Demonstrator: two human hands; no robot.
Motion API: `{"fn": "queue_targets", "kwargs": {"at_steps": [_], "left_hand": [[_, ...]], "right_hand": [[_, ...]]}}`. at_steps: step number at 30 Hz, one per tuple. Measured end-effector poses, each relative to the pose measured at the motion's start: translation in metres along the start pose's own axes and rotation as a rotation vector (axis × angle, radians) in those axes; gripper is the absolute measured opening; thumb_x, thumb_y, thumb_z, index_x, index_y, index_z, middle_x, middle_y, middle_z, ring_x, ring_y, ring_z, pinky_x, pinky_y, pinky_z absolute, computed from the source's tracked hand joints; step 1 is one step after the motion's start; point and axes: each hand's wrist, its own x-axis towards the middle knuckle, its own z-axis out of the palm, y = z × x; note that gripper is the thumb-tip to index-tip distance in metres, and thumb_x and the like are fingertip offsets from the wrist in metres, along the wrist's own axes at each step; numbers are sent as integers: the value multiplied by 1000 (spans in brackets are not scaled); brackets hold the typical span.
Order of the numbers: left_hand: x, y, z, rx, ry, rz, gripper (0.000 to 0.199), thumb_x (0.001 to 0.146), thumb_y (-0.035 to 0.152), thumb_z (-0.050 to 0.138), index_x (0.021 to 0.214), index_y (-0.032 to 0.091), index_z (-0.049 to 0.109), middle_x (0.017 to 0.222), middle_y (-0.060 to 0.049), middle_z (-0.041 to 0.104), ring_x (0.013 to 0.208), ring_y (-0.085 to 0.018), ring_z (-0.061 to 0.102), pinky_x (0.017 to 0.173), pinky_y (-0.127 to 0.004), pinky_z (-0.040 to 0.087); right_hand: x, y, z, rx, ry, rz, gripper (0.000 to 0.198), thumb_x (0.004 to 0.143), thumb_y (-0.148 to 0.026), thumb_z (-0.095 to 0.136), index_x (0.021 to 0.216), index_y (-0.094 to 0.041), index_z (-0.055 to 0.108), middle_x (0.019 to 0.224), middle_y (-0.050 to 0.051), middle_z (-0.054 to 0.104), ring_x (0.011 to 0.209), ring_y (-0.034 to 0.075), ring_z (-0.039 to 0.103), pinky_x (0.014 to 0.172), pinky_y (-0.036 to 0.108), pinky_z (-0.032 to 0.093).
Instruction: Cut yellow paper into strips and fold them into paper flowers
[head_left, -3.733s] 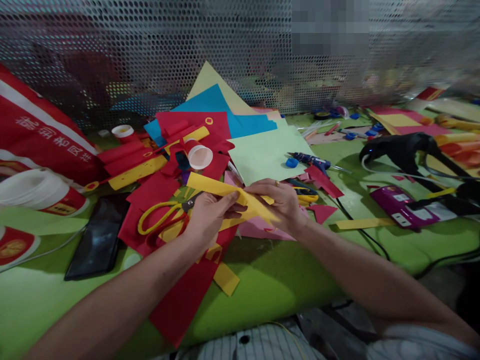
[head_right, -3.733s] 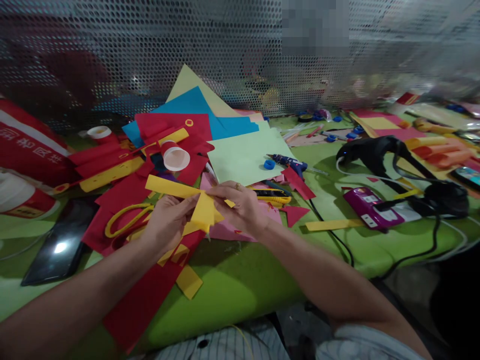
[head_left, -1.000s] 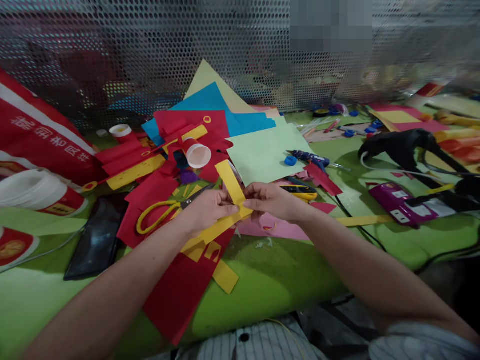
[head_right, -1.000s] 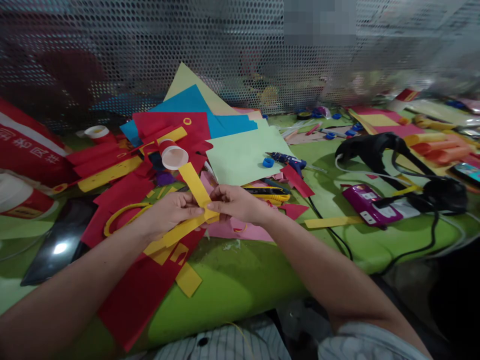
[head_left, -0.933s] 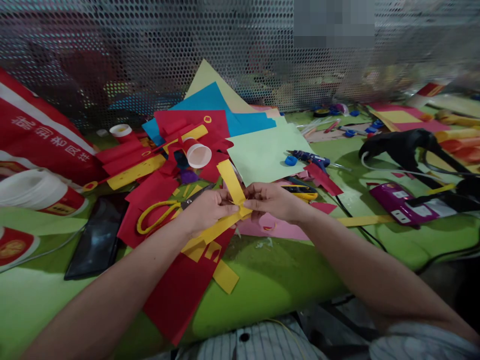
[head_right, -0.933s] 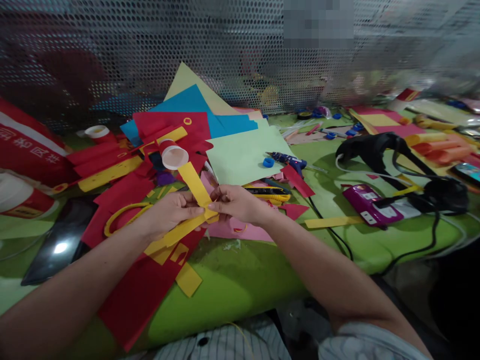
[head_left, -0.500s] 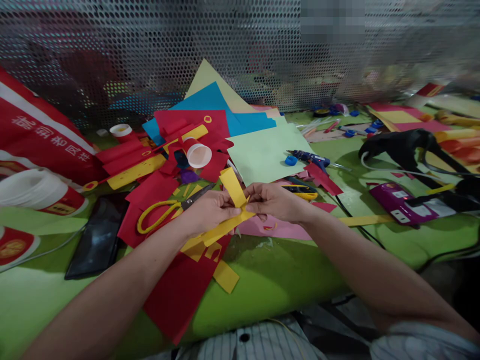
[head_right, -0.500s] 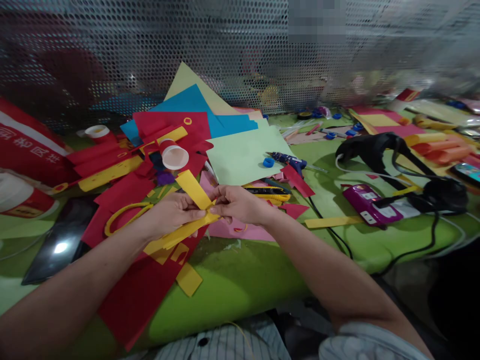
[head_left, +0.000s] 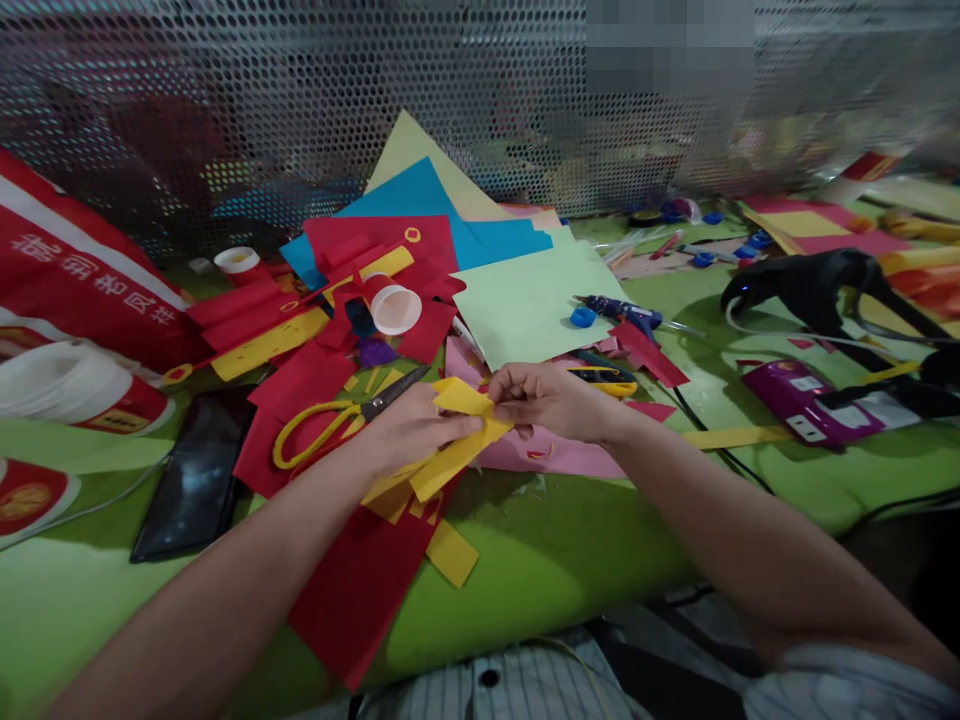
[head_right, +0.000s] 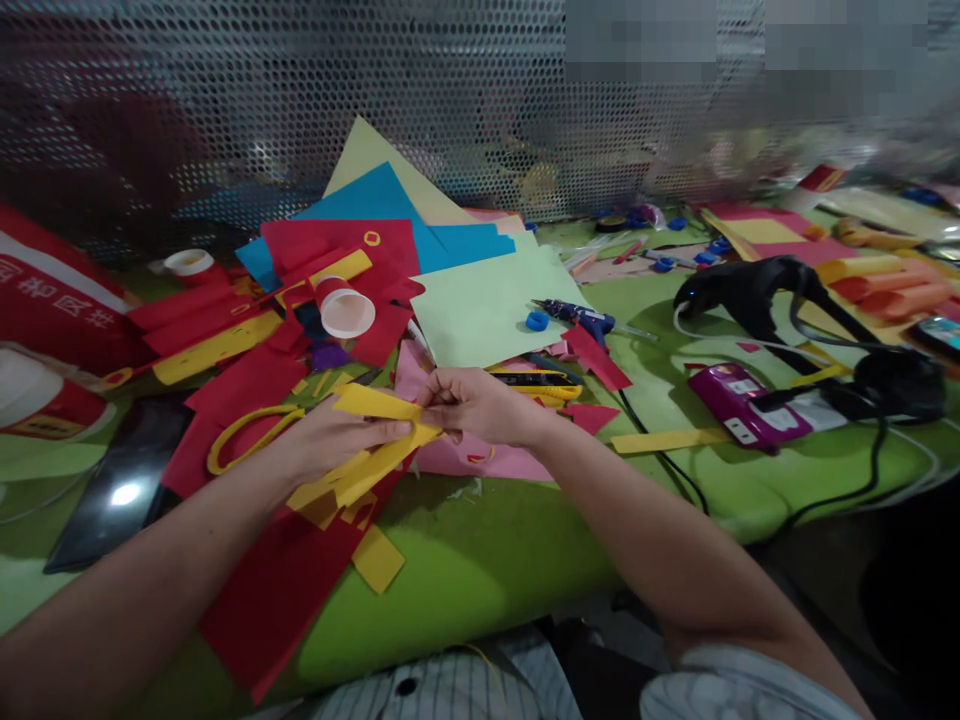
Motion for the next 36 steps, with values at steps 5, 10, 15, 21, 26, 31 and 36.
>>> {"fn": "queue_targets", "kwargs": {"at_steps": [5, 10, 15, 21, 26, 31, 36], "left_hand": [[-6, 8, 0, -28, -110, -59, 22, 73, 35, 62, 76, 13, 61, 59, 2, 54, 50, -7, 44, 45, -19, 32], [-4, 10, 2, -77, -158, -95, 13, 72, 26, 60, 77, 14, 62, 63, 1, 59, 48, -7, 47, 46, -19, 34], [-3, 7, 2, -87, -203, -108, 11, 72, 24, 59, 77, 15, 61, 66, 0, 63, 57, -12, 58, 57, -25, 45], [1, 7, -1, 165, -173, -21, 11, 73, 24, 56, 74, 16, 64, 69, 0, 64, 66, -13, 58, 63, -22, 44], [2, 6, -1, 250, -144, 33, 13, 73, 26, 55, 73, 16, 63, 69, 0, 62, 67, -13, 55, 62, -23, 42], [1, 7, -2, 246, -144, 25, 10, 73, 23, 53, 71, 16, 60, 67, 2, 60, 65, -12, 53, 61, -22, 40], [1, 8, -2, 213, -174, 16, 12, 73, 25, 54, 68, 16, 59, 63, 4, 54, 60, -9, 48, 57, -20, 36]], "right_hand": [[-1, -1, -1, 3, -45, -44, 12, 76, -23, 61, 79, -16, 51, 58, -6, 52, 46, 4, 49, 45, 18, 41], [-1, 1, -3, -25, -36, -86, 7, 74, -17, 56, 80, -16, 58, 67, -3, 56, 54, 5, 51, 52, 20, 43], [1, 3, -4, -103, -28, -52, 13, 68, -8, 49, 71, -16, 59, 65, -3, 55, 58, 7, 48, 55, 20, 41], [0, 3, -2, -219, -15, 0, 14, 66, -9, 46, 68, -17, 57, 65, -2, 55, 58, 8, 50, 56, 21, 41], [-2, 4, 4, -366, 41, 17, 9, 74, -25, 55, 73, -17, 58, 63, -2, 53, 55, 8, 47, 50, 21, 38], [4, 10, 9, -269, 113, 28, 16, 66, -17, 64, 73, -17, 50, 63, -4, 52, 58, 8, 47, 52, 20, 39], [4, 8, 6, -13, 73, 99, 25, 61, -11, 65, 79, -17, 48, 64, -5, 54, 61, 7, 52, 55, 20, 42]]}}
